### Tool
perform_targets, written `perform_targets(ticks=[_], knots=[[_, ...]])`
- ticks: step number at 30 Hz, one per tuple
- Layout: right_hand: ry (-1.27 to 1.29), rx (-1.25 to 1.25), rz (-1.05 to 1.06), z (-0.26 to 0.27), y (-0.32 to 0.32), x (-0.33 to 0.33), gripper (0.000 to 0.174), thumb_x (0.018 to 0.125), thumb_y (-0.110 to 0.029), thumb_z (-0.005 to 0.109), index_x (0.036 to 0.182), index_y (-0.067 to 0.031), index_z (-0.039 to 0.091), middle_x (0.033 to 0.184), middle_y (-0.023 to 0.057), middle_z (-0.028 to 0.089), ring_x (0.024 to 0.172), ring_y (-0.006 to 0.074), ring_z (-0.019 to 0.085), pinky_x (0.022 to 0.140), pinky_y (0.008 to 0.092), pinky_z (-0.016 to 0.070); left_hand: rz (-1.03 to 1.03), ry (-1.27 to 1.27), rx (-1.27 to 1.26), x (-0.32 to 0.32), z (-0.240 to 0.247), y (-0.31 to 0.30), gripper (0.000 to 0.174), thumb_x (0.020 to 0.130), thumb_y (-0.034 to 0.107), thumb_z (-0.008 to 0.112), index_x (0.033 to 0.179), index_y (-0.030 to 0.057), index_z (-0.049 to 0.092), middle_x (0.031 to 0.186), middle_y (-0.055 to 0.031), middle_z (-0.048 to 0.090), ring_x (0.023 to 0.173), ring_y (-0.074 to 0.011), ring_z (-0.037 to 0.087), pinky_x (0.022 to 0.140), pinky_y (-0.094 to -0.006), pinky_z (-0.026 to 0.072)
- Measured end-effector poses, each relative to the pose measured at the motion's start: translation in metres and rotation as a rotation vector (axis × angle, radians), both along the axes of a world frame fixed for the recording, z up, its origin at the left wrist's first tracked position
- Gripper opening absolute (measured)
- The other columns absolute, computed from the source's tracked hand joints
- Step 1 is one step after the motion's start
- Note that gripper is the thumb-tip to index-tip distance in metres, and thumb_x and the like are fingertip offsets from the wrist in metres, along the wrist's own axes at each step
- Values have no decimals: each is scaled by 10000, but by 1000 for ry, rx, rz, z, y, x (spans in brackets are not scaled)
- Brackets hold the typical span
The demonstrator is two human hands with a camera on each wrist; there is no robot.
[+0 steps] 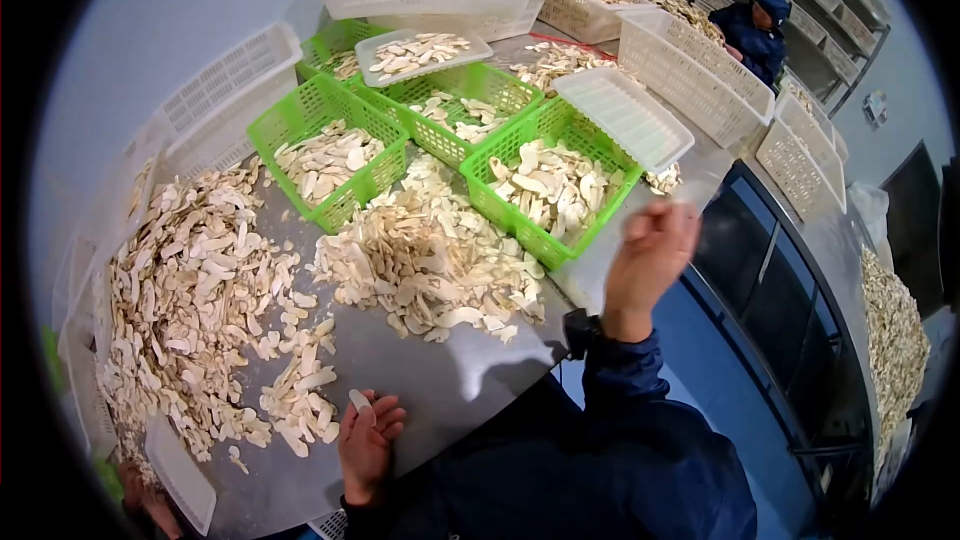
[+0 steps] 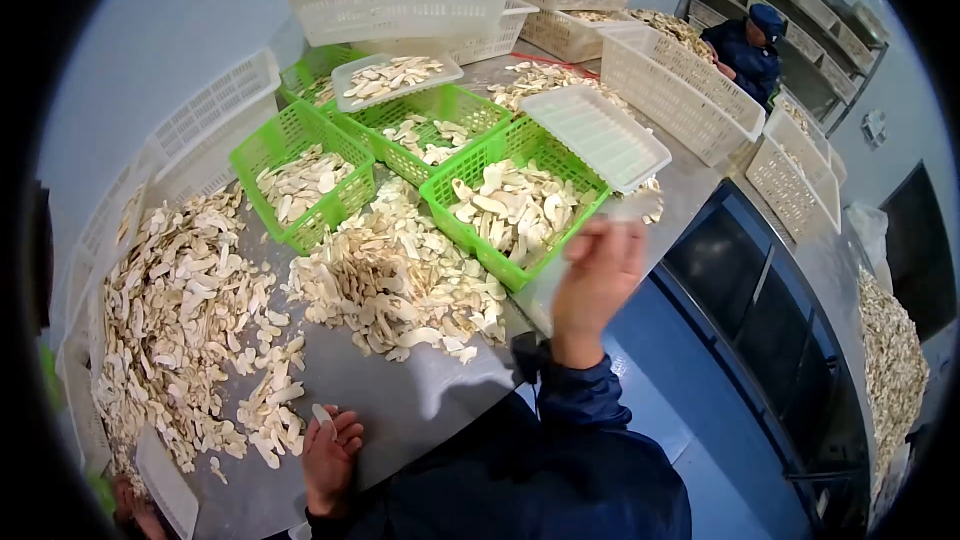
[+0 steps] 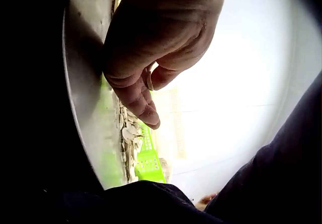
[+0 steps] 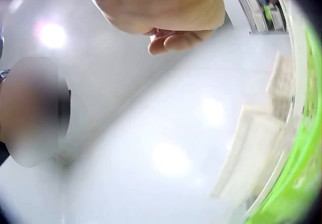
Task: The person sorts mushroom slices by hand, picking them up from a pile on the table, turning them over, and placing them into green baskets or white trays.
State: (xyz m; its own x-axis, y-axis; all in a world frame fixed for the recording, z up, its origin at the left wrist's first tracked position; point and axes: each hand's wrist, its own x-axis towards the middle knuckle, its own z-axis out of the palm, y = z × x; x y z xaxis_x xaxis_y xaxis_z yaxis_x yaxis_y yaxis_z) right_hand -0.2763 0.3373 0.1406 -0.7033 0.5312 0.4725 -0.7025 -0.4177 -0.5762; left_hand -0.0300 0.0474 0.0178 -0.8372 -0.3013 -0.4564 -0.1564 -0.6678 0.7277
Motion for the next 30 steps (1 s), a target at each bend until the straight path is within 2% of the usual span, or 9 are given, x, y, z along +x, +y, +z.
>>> perform_targets(ticks=[2, 7, 13, 16, 17, 22, 26, 27, 30], knots=[[21, -62, -285, 7, 30, -7, 127, 1008, -183, 481, 973, -67, 523, 818, 33, 628, 551, 50, 448, 486, 194, 341, 3, 1, -4, -1, 0, 0, 256, 1006, 148, 470, 1244, 58, 498, 1049, -135, 678, 852, -213, 676, 706, -299, 540], [-115, -8, -429, -24, 98, -45, 174, 1004, -200, 479, 909, -70, 544, 747, -8, 552, 552, 39, 437, 478, 191, 322, -51, 74, 16, -1, -8, -3, 284, 1006, 90, 448, 1289, 65, 453, 1101, -174, 664, 890, -237, 685, 740, -298, 555], [-760, -200, 339, -125, 162, -117, 248, 919, -205, 601, 1097, -32, 596, 885, 7, 601, 652, 78, 540, 516, 204, 429, -34, 60, -36, -5, -1, 5, 358, 1003, 46, 433, 1358, 76, 394, 1182, -187, 620, 932, -224, 673, 777, -294, 545], [-647, -362, 237, -140, 150, -108, 305, 926, -178, 584, 1195, -37, 557, 919, 15, 600, 647, 87, 529, 517, 201, 422, -15, 25, -75, -8, 9, 12, 312, 1011, 77, 446, 1321, 65, 422, 1175, -180, 623, 948, -216, 668, 783, -287, 538], [-540, -411, 25, -137, 134, -96, 301, 932, -145, 566, 1212, -43, 527, 910, 13, 573, 622, 92, 503, 508, 193, 391, -10, 12, -89, -9, 11, 13, 288, 1014, 93, 452, 1300, 60, 440, 1167, -177, 628, 953, -214, 666, 783, -284, 536], [-247, 68, -131, -64, 23, -7, 195, 944, -80, 529, 1132, -27, 523, 835, 21, 561, 601, 72, 463, 506, 198, 353, -65, -27, -131, -15, 19, 17, 180, 1001, 179, 519, 1119, 46, 543, 1024, -115, 653, 844, -169, 640, 699, -256, 499], [-58, 494, 346, -55, -47, 54, 128, 967, -55, 515, 1073, -23, 578, 840, 24, 612, 609, 74, 497, 544, 190, 392, -90, -45, -320, -18, 1, 4, 165, 1016, 195, 503, 965, 49, 560, 741, 8, 521, 631, -89, 489, 576, -227, 385], [-61, 584, 431, -57, -65, 61, 137, 966, -52, 523, 1084, -23, 585, 842, 19, 621, 621, 78, 511, 565, 198, 415, -60, -75, -329, -23, 14, 9, 152, 1013, 166, 496, 931, 48, 546, 669, 36, 391, 561, -64, 372, 511, -226, 308], [-209, 639, 933, -62, -114, 80, 255, 965, -105, 559, 1210, -37, 548, 960, 22, 625, 774, 89, 571, 667, 229, 469, -6, 13, -323, -25, 24, 7, 123, 1006, 127, 496, 911, 56, 530, 680, 35, 415, 541, -46, 366, 479, -202, 288]])
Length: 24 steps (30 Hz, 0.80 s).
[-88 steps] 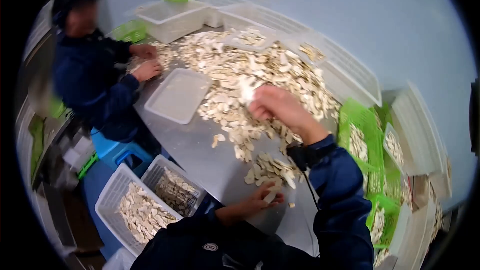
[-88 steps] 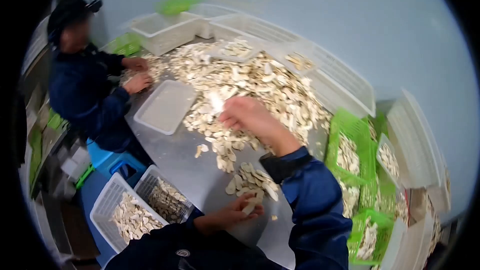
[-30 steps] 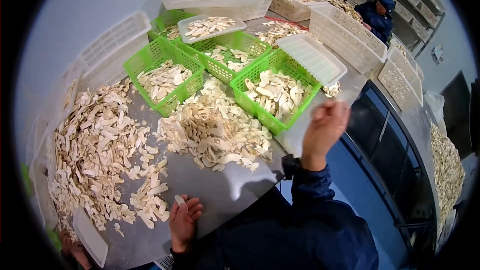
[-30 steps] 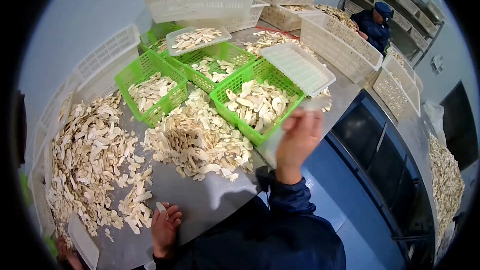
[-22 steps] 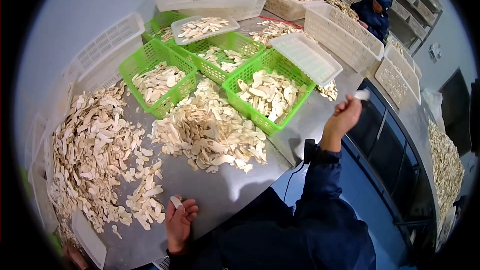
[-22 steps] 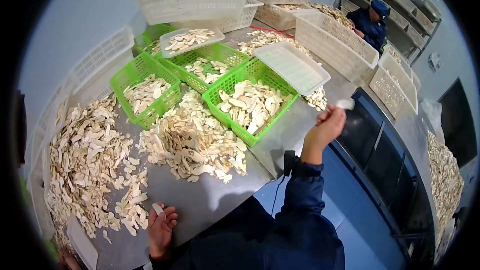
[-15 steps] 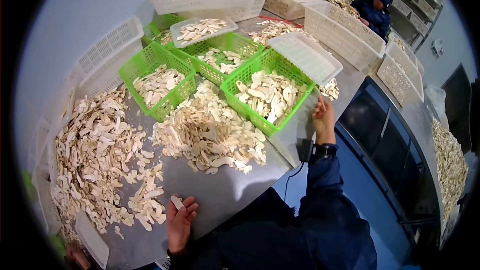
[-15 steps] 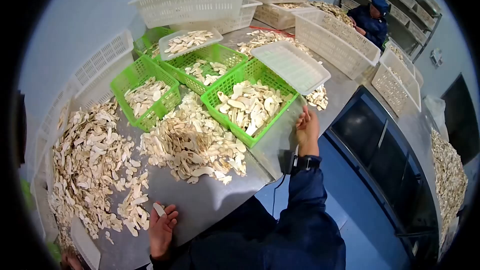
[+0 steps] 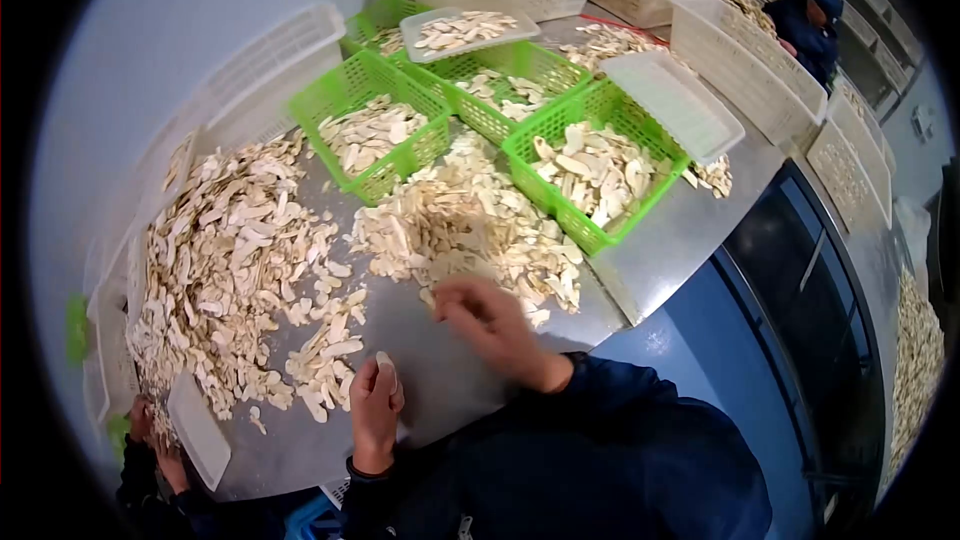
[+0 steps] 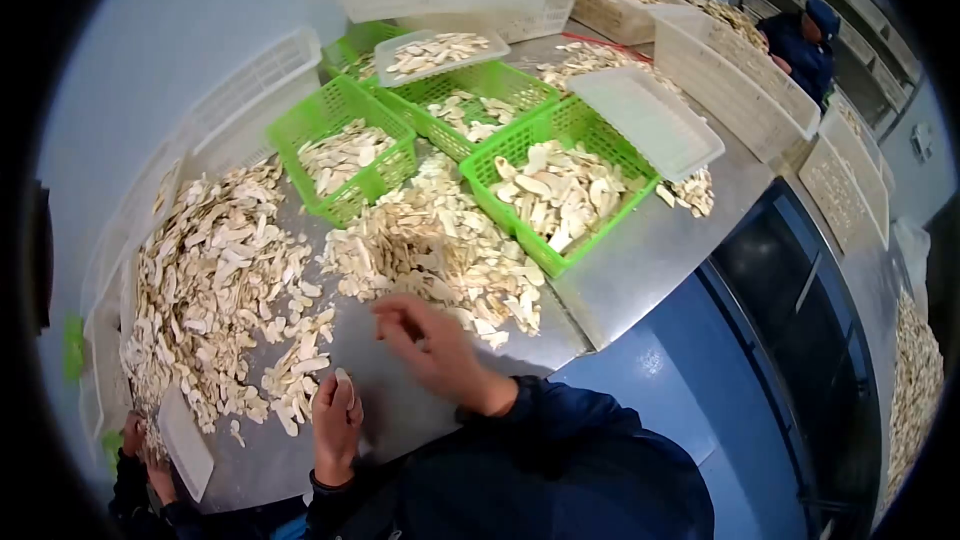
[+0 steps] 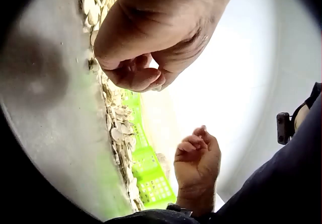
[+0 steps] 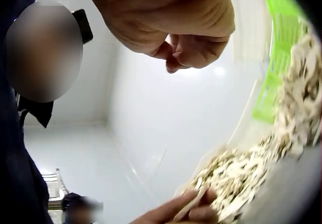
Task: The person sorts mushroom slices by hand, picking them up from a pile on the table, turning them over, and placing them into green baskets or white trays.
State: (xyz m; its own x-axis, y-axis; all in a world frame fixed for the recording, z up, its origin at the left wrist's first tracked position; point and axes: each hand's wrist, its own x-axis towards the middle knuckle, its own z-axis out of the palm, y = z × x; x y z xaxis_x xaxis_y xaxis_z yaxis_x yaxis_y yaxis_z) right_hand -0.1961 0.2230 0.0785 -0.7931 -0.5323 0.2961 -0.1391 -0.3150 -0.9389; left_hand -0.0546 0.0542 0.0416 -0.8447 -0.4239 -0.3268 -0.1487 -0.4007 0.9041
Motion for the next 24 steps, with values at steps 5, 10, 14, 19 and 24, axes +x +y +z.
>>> perform_targets(ticks=[5, 10, 14, 19, 24], knots=[[-349, 66, 333, -44, -74, 32, 432, 1004, -242, 514, 1375, -59, 391, 1240, 47, 507, 1110, 124, 517, 884, 272, 451, 160, 130, -63, 7, -5, -11, 57, 985, 78, 509, 938, 77, 541, 669, 49, 407, 505, -33, 336, 452, -189, 275], [-928, -116, 495, -59, -120, 44, 514, 975, -446, 504, 1366, -123, 425, 1235, 57, 532, 1082, 141, 516, 830, 271, 452, 219, 4, -377, 4, 14, -9, 115, 1000, 105, 491, 1052, 51, 579, 694, 43, 470, 511, -25, 353, 466, -185, 299], [-1175, -142, 642, -85, -134, 32, 422, 961, -374, 519, 1278, -96, 489, 1064, 28, 569, 907, 132, 568, 687, 269, 466, 246, 161, -350, 0, 19, -13, 157, 1003, 153, 495, 1065, 41, 584, 793, 6, 584, 555, -27, 449, 489, -176, 351], [-1057, 61, 707, -66, -122, 29, 245, 982, -219, 475, 1170, -76, 538, 859, 9, 601, 658, 75, 576, 536, 246, 442, 186, 118, -364, 3, 3, -23, 127, 1002, 126, 485, 1025, 43, 578, 823, -9, 597, 597, -42, 478, 521, -182, 378], [-1053, -22, 720, -88, -122, 30, 234, 985, -188, 454, 1153, -50, 539, 889, 48, 616, 692, 113, 611, 549, 228, 465, 109, 104, -600, -3, -23, -20, 65, 972, 30, 502, 1003, 17, 557, 833, -33, 591, 686, -75, 547, 614, -205, 455]])
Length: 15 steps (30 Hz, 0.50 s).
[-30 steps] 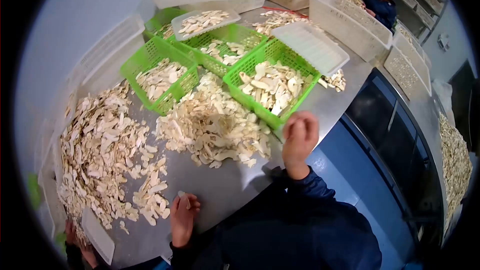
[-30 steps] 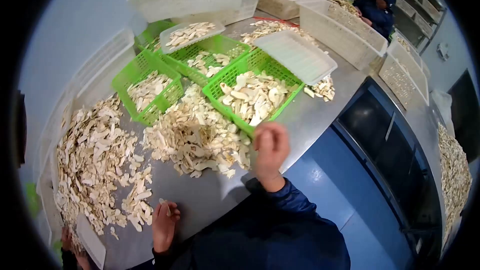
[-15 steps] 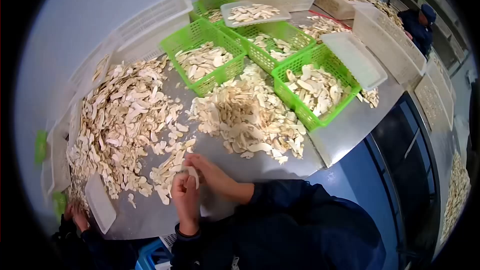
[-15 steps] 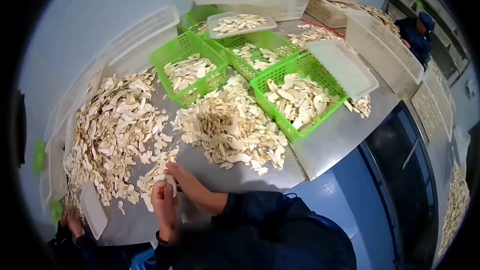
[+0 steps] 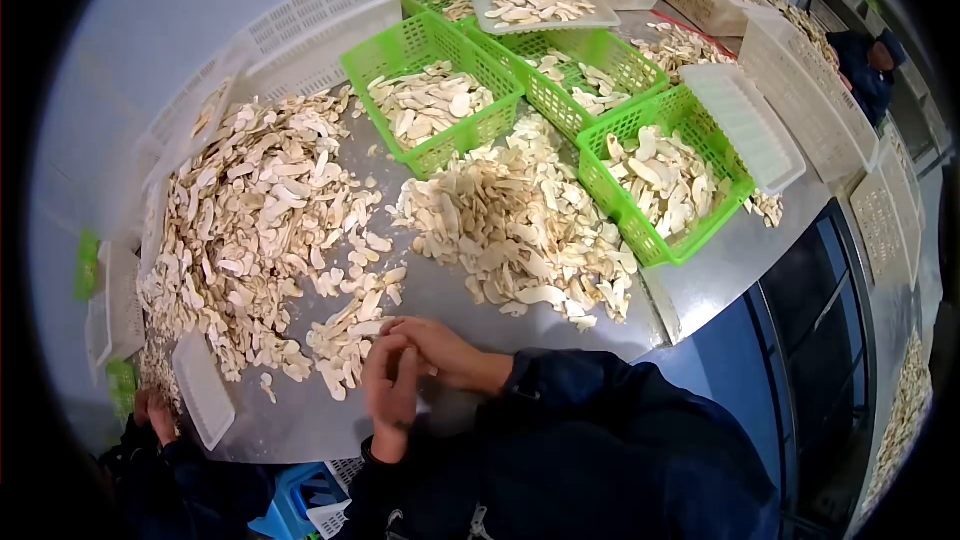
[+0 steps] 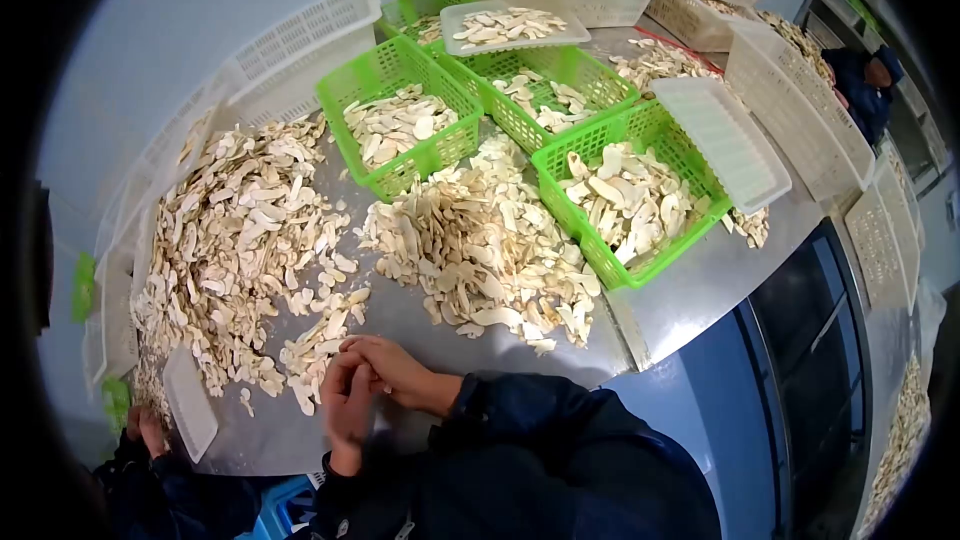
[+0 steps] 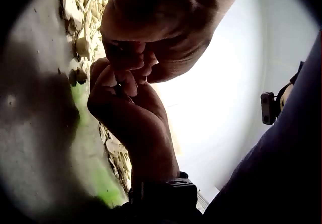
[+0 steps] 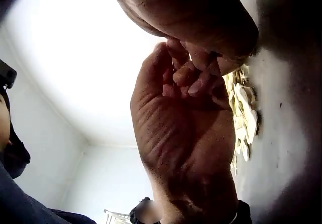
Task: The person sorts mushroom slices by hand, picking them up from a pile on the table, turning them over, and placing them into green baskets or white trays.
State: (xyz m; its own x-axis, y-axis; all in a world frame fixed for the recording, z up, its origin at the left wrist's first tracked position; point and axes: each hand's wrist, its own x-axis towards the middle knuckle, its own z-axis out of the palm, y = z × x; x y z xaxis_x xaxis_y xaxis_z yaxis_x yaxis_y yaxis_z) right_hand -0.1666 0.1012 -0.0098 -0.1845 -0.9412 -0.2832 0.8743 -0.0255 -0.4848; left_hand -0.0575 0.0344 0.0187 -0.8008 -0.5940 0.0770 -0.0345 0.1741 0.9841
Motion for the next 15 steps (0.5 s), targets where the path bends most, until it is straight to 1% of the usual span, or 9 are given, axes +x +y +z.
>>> perform_targets(ticks=[1, 4, 7, 9, 10, 11, 14, 15], knots=[[10, 10, -28, -4, -1, 2, 232, 985, -190, 452, 1148, -49, 539, 888, 50, 617, 698, 118, 613, 557, 229, 471, -50, -22, -84, 0, 9, 3, 79, 943, -13, 513, 1014, 7, 544, 851, -43, 586, 741, -86, 573, 649, -219, 477], [32, 38, -90, -8, -3, 5, 224, 985, -195, 450, 1131, -50, 540, 880, 51, 619, 711, 127, 617, 580, 239, 488, -111, -23, -276, -1, 4, 0, 122, 919, -28, 523, 1034, 10, 539, 869, -39, 576, 739, -88, 572, 645, -219, 470], [4, 52, -84, -3, -2, 8, 214, 980, -201, 452, 1113, -57, 539, 867, 50, 618, 705, 128, 610, 597, 256, 497, -121, -57, -293, 3, -1, -3, 195, 874, -39, 567, 1057, 19, 537, 863, -25, 556, 719, -81, 559, 625, -211, 454], [-63, 43, -59, 0, -2, 8, 213, 978, -210, 451, 1102, -60, 537, 856, 50, 615, 688, 130, 603, 600, 265, 498, -119, -99, -275, 4, 6, -1, 253, 797, -20, 634, 1032, 29, 555, 847, -47, 548, 678, -131, 533, 630, -248, 440], [-47, 41, -54, 1, -1, 7, 213, 977, -216, 450, 1098, -63, 536, 850, 47, 612, 681, 130, 598, 595, 264, 493, -117, -119, -266, 3, 11, 0, 285, 758, -11, 668, 1019, 34, 564, 839, -58, 544, 658, -156, 520, 632, -267, 433], [-30, 39, -49, 3, 0, 7, 213, 976, -222, 450, 1095, -66, 535, 844, 43, 609, 673, 130, 593, 590, 264, 488, -124, -115, -303, 4, 14, 1, 342, 737, 18, 694, 1050, 44, 559, 852, -57, 531, 650, -167, 498, 626, -272, 425], [17, 64, -35, 10, 3, 4, 223, 979, -250, 452, 1091, -78, 540, 800, 18, 596, 637, 108, 571, 562, 246, 460, -135, -118, -322, 5, 18, 3, 393, 724, 39, 709, 1084, 47, 554, 861, -57, 522, 653, -173, 490, 616, -279, 422], [29, 59, -23, 10, 4, 4, 224, 980, -255, 454, 1090, -80, 542, 794, 14, 595, 631, 101, 569, 558, 240, 456, -138, -111, -284, 6, 14, 2, 438, 714, 56, 723, 1117, 56, 551, 877, -60, 534, 656, -180, 486, 614, -294, 431]])
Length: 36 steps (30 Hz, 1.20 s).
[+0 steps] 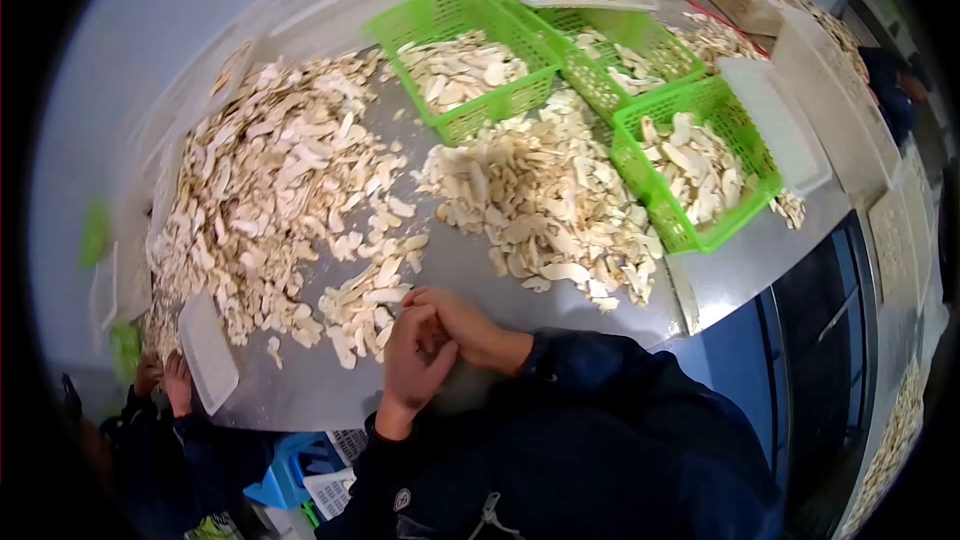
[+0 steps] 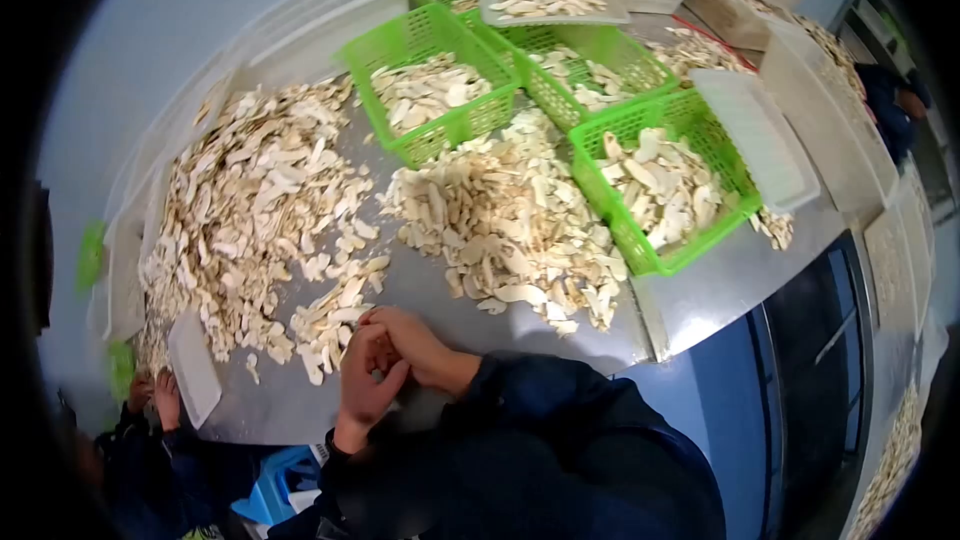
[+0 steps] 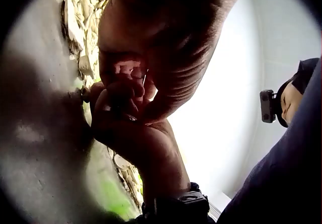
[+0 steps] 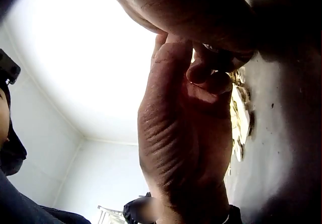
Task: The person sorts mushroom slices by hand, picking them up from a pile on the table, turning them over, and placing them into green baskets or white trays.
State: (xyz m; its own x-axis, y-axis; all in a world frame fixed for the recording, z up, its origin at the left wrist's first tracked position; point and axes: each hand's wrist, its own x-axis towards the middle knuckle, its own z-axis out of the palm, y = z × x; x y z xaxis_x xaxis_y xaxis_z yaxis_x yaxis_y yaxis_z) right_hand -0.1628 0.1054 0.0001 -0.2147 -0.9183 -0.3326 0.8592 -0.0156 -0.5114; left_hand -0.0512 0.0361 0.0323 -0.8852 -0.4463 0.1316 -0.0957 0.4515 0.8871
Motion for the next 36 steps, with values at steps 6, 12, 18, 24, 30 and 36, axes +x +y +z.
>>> perform_targets(ticks=[6, 12, 18, 24, 30, 36], knots=[[-53, 41, -15, 2, -1, 2, 218, 956, -230, 491, 1099, -74, 546, 767, 35, 585, 554, 128, 555, 514, 248, 445, -22, 9, -90, -1, 12, 0, 451, 720, 27, 722, 1136, 55, 549, 898, -73, 530, 661, -184, 477, 625, -314, 452], [-47, 53, -5, 0, -1, 0, 223, 985, -258, 486, 1110, -84, 548, 797, 48, 606, 579, 148, 590, 528, 255, 482, 1, 39, -99, 0, 18, 3, 467, 737, 1, 718, 1166, 49, 539, 956, -87, 552, 694, -192, 516, 647, -289, 465], [-1, 60, 34, 2, 0, -1, 212, 983, -241, 496, 1106, -82, 560, 832, 44, 609, 662, 139, 605, 555, 253, 486, 45, 5, -49, 4, 13, 6, 469, 748, 8, 716, 1179, 52, 537, 1022, -86, 553, 693, -174, 519, 638, -284, 468], [26, 117, -5, 7, -3, -1, 187, 981, -194, 492, 1106, -70, 555, 829, 23, 584, 691, 107, 562, 561, 230, 441, 11, 122, -71, 6, 15, -1, 372, 769, 3, 713, 1115, 54, 587, 971, -79, 581, 691, -161, 537, 602, -284, 466], [28, 114, -191, 20, -4, 2, 155, 976, -169, 490, 1080, -71, 549, 739, -28, 471, 543, 48, 362, 483, 203, 286, 193, -109, -324, 18, 20, -47, 323, 756, 36, 722, 1066, 55, 631, 995, -101, 641, 800, -248, 605, 693, -316, 513], [45, 97, -147, 20, -4, 0, 133, 974, -162, 497, 1063, -83, 558, 744, -42, 450, 535, 39, 330, 470, 200, 264, 153, -95, -632, 0, 18, -55, 398, 730, 32, 695, 1120, 56, 623, 1114, -108, 647, 954, -302, 599, 809, -363, 515]])
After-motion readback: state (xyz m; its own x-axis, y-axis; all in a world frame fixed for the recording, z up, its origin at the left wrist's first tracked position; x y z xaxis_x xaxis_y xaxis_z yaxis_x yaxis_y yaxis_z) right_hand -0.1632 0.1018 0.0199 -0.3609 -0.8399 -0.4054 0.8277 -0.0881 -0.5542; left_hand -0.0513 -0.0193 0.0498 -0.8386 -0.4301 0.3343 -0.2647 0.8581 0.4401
